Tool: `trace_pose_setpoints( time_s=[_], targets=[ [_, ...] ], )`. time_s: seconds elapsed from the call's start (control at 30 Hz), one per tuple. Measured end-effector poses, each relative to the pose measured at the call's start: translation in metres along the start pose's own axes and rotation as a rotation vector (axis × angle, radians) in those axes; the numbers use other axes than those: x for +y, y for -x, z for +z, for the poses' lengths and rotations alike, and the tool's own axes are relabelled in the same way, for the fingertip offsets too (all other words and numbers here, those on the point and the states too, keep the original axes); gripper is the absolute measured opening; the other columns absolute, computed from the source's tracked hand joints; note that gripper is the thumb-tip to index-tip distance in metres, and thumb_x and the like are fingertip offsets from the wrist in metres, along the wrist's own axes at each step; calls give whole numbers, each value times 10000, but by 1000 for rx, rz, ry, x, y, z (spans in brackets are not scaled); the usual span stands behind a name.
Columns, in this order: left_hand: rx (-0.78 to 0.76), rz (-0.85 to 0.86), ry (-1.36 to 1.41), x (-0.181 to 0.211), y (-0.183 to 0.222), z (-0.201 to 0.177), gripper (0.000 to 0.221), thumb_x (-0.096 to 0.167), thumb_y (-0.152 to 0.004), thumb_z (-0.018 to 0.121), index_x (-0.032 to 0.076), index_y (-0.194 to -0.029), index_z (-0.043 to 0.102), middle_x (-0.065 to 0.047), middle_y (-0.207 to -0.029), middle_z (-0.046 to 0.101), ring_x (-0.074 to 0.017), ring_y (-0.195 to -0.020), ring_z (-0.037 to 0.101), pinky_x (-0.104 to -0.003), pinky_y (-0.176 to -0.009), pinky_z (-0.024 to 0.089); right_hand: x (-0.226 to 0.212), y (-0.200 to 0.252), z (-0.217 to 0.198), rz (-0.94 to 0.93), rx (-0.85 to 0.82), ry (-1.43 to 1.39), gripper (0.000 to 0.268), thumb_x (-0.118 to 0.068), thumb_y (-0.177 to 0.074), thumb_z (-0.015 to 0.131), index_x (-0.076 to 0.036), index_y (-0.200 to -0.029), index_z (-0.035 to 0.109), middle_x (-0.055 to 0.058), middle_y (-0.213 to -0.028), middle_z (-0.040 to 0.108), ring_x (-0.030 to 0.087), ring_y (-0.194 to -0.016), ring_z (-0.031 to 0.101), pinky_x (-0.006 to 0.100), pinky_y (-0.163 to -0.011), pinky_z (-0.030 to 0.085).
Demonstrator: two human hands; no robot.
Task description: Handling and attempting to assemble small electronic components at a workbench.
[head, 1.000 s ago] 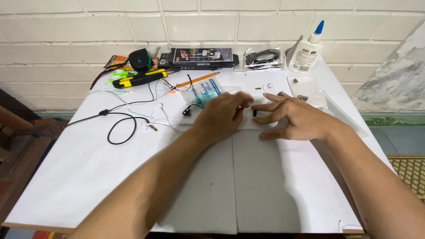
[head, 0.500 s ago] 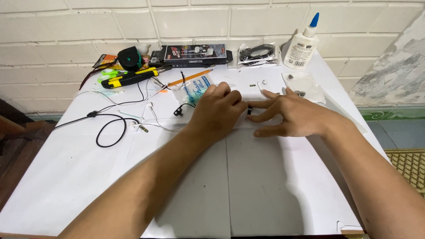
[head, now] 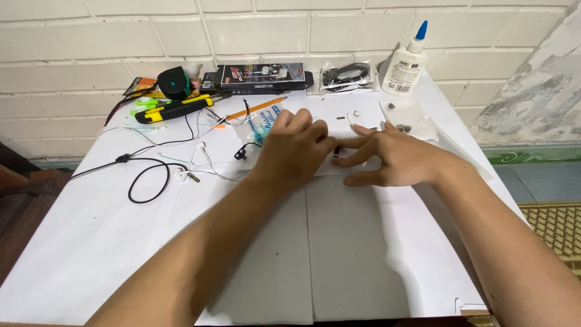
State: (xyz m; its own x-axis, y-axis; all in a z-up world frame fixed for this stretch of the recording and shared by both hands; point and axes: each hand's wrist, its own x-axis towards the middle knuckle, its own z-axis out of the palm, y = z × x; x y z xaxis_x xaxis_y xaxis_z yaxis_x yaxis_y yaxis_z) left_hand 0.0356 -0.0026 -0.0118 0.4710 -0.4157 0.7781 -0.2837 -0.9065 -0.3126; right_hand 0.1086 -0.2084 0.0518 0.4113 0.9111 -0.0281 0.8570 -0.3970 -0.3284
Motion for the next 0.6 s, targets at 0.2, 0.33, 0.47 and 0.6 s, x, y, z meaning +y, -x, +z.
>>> trace_pose_setpoints(
  time_s=[0.2, 0.33, 0.47, 0.6],
  targets=[
    [1, -105, 74, 1, -1, 8, 160, 109, -920, 726, 171, -775, 752, -3, -761, 607, -183, -744, 538, -347, -665, 429, 1, -4, -1, 42, -33, 8, 386, -387, -796, 792, -192, -1124, 852, 187, -1430, 616, 475, -1468, 340, 846, -1106, 76],
    [-20, -201, 75, -11, 11, 12, 146, 131, -949, 697, 175, -823, 755, 15, -781, 626, -168, -733, 546, -333, -665, 434, -3, -3, 2, -19, 47, -49, 372, -318, -790, 801, -162, -1124, 848, 211, -1384, 655, 500, -1439, 378, 821, -1121, 94],
    [-125, -427, 228, -12, 11, 0, 106, 136, -968, 681, 230, -978, 729, 36, -821, 651, -181, -831, 625, -346, -752, 481, 24, -13, 20, -174, 365, -34, 173, -200, -816, 807, -186, -986, 840, 92, -1120, 752, 373, -1211, 598, 628, -1041, 375],
    [-238, -512, 390, -10, 6, -8, 58, 170, -986, 675, 218, -1007, 697, 28, -831, 688, -195, -842, 675, -370, -776, 511, 38, -15, 24, -195, 654, -30, 245, -158, -757, 898, -161, -956, 755, 13, -837, 748, 265, -914, 702, 425, -848, 540]
  ],
)
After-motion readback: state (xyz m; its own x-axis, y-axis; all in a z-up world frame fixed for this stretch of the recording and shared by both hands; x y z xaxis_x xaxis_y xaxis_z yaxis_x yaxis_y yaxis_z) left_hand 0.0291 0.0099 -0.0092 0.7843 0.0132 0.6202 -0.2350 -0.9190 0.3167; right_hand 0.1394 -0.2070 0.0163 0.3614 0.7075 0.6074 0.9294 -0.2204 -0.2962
